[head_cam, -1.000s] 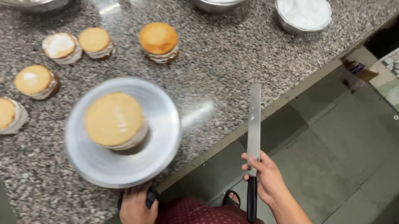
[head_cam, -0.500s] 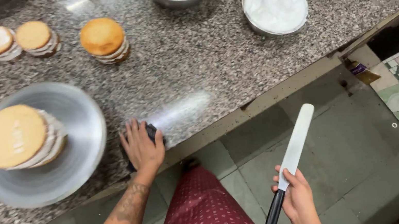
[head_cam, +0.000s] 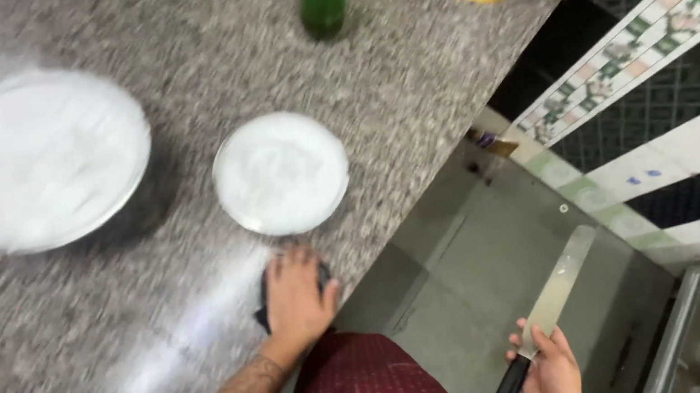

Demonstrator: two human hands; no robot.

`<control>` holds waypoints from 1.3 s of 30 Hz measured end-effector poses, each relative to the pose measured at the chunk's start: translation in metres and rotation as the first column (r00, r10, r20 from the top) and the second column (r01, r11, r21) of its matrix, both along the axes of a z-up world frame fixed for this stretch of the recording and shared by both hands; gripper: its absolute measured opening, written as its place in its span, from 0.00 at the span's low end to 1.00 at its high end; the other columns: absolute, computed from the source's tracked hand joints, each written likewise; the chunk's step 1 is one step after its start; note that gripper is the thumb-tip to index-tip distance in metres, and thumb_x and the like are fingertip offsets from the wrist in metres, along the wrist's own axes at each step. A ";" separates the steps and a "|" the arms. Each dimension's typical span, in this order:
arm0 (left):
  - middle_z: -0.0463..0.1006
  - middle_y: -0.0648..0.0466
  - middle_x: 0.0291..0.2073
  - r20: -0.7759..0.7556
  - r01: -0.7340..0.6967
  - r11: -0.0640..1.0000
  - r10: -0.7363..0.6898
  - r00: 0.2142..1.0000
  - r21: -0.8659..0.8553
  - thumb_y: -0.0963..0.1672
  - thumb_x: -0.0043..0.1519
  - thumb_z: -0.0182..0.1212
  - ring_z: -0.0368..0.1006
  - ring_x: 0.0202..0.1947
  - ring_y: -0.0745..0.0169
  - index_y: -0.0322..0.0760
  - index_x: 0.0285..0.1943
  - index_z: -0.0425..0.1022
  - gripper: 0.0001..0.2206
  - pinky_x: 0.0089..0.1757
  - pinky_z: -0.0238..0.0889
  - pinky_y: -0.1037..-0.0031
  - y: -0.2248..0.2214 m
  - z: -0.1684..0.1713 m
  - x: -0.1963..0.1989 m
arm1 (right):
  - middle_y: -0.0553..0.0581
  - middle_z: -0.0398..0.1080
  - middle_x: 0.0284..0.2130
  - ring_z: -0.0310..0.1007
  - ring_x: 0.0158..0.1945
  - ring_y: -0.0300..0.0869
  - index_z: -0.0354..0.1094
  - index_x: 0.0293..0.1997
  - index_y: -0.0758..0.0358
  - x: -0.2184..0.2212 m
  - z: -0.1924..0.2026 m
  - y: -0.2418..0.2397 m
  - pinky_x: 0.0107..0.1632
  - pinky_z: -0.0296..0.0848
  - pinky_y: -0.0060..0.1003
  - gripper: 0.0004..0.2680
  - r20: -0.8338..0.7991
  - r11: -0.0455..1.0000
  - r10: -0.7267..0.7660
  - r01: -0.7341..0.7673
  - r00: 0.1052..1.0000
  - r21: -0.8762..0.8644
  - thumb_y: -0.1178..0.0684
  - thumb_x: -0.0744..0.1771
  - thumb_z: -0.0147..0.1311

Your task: Preparing and assembling small round layer cakes with frosting and wiping down the work surface.

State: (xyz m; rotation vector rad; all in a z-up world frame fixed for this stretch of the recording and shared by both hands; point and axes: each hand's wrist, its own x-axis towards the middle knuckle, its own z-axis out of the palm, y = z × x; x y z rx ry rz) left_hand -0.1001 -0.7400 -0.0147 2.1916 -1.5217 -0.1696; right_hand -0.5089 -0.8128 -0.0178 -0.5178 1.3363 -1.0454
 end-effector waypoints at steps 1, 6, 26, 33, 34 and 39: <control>0.63 0.36 0.66 -0.047 0.082 0.996 -0.081 0.996 0.022 0.53 0.58 0.58 0.51 0.71 0.34 0.28 0.61 0.69 0.29 0.65 0.40 0.45 -0.017 -0.004 -0.013 | 0.56 0.69 0.45 0.70 0.40 0.44 0.61 0.57 0.60 0.000 0.014 -0.011 0.36 0.68 0.45 0.09 -0.109 0.999 -0.022 0.027 0.994 0.041 0.54 0.71 0.44; 0.59 0.36 0.71 -0.153 0.197 0.980 -0.189 0.970 0.036 0.52 0.61 0.57 0.50 0.72 0.36 0.26 0.64 0.67 0.28 0.64 0.42 0.47 -0.136 -0.013 -0.042 | 0.54 0.69 0.47 0.71 0.42 0.44 0.60 0.63 0.62 0.013 -0.034 -0.098 0.37 0.71 0.44 0.13 -0.174 0.997 0.069 -0.061 0.982 0.049 0.54 0.71 0.44; 0.61 0.37 0.71 -0.029 -0.425 0.901 0.424 0.905 -0.081 0.52 0.61 0.60 0.47 0.74 0.37 0.27 0.66 0.66 0.30 0.68 0.32 0.46 -0.392 -0.010 -0.064 | 0.54 0.72 0.45 0.74 0.50 0.47 0.71 0.61 0.44 0.256 -0.047 -0.606 0.54 0.75 0.41 0.18 -0.987 -0.174 0.003 -0.972 -0.159 0.156 0.44 0.63 0.56; 0.69 0.42 0.67 -0.014 -0.561 0.818 0.564 0.825 -0.127 0.51 0.57 0.65 0.60 0.71 0.44 0.36 0.64 0.69 0.28 0.69 0.46 0.51 -0.382 -0.063 -0.088 | 0.60 0.65 0.63 0.60 0.70 0.53 0.69 0.60 0.53 0.265 -0.059 -0.592 0.69 0.60 0.46 0.18 -0.994 -0.233 0.097 -0.972 -0.054 0.030 0.38 0.67 0.52; 0.75 0.48 0.67 -0.084 -0.527 0.823 0.522 0.849 -0.209 0.50 0.56 0.64 0.67 0.72 0.51 0.45 0.62 0.74 0.23 0.71 0.53 0.55 -0.376 -0.070 -0.092 | 0.63 0.63 0.67 0.57 0.73 0.54 0.66 0.64 0.59 0.262 -0.064 -0.584 0.71 0.58 0.46 0.20 -0.938 -0.217 0.344 -0.969 0.038 -0.119 0.39 0.69 0.48; 0.81 0.48 0.52 -0.994 -0.906 0.418 0.101 -0.030 0.070 0.53 0.61 0.61 0.77 0.53 0.55 0.42 0.58 0.78 0.20 0.54 0.70 0.67 -0.399 -0.011 -0.129 | 0.64 0.41 0.77 0.35 0.80 0.54 0.41 0.76 0.67 0.253 -0.040 -0.453 0.75 0.35 0.46 0.29 -0.575 -0.275 0.814 -0.821 0.077 -0.500 0.34 0.71 0.28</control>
